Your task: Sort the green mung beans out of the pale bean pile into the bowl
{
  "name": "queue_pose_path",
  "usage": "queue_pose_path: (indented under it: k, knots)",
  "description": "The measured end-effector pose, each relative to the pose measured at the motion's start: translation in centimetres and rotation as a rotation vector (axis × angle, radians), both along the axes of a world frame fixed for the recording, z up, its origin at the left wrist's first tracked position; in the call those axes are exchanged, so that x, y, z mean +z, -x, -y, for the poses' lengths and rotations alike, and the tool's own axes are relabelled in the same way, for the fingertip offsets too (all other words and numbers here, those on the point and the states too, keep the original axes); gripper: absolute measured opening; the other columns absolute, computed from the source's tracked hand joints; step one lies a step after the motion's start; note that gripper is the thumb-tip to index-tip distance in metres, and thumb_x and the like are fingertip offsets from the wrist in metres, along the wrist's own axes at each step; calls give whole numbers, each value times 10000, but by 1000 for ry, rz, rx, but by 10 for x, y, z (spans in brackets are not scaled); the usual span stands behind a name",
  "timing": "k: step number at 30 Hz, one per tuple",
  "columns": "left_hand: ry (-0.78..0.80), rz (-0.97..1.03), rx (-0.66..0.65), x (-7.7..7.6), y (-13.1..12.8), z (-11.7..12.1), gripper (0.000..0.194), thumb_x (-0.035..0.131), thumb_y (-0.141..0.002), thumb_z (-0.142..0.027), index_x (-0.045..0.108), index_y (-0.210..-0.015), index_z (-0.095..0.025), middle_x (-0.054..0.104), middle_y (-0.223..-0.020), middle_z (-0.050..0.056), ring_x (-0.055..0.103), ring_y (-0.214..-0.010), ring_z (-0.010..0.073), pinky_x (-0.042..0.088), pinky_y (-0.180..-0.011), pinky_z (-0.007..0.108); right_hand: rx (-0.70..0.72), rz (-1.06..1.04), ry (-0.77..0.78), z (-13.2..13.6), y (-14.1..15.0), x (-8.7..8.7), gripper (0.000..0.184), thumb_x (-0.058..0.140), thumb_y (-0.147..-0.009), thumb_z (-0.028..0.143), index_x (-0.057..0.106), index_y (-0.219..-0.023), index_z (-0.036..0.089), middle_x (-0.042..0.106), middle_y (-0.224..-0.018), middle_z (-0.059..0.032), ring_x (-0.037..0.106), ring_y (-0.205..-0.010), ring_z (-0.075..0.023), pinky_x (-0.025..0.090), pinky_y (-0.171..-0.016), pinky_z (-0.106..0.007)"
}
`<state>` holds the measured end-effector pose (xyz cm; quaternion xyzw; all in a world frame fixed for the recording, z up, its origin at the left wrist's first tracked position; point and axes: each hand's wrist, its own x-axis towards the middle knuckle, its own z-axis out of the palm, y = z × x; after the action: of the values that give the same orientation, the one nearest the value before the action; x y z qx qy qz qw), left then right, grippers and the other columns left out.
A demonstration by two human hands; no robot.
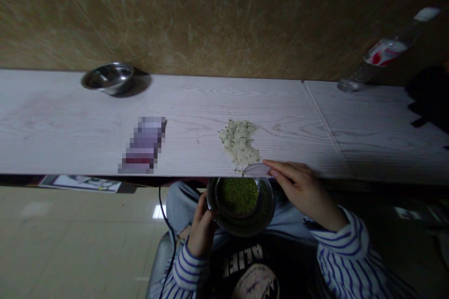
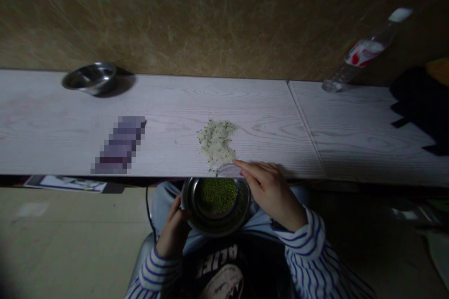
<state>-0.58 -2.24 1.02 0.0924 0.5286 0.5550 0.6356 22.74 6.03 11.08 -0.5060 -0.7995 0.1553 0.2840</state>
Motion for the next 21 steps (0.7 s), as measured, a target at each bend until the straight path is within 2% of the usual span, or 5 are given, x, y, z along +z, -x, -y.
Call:
queue_pose_path:
  k: [7, 16, 21]
  knots:
    - [0, 9, -8, -1, -1, 0, 510, 725, -660, -216, 717, -1170, -239, 739, -979, 47, 635, -801, 218, 508, -619, 284, 21, 6, 0, 3, 1, -1, 310, 522, -982, 145, 725, -1196, 240, 816, -997, -46, 764, -873, -191, 598, -818, -348]
    - [5, -9, -8, 0, 1, 0, 526, 750, -671, -258, 714, -1195, -238, 741, -1039, 52, 642, -886, 245, 521, -659, 291, 27, -18, 14, 0, 8, -6, 318, 525, -989, 133, 707, -1227, 237, 811, -1043, -41, 758, -920, -186, 588, -841, -352]
    - [14, -22, -9, -3, 2, 1, 539, 729, -674, -249, 699, -1212, -239, 741, -1014, 40, 625, -841, 226, 522, -657, 293, 2, 5, -13, -9, 10, -5, 322, 519, -989, 120, 708, -1235, 208, 810, -1052, -55, 759, -920, -195, 591, -843, -365]
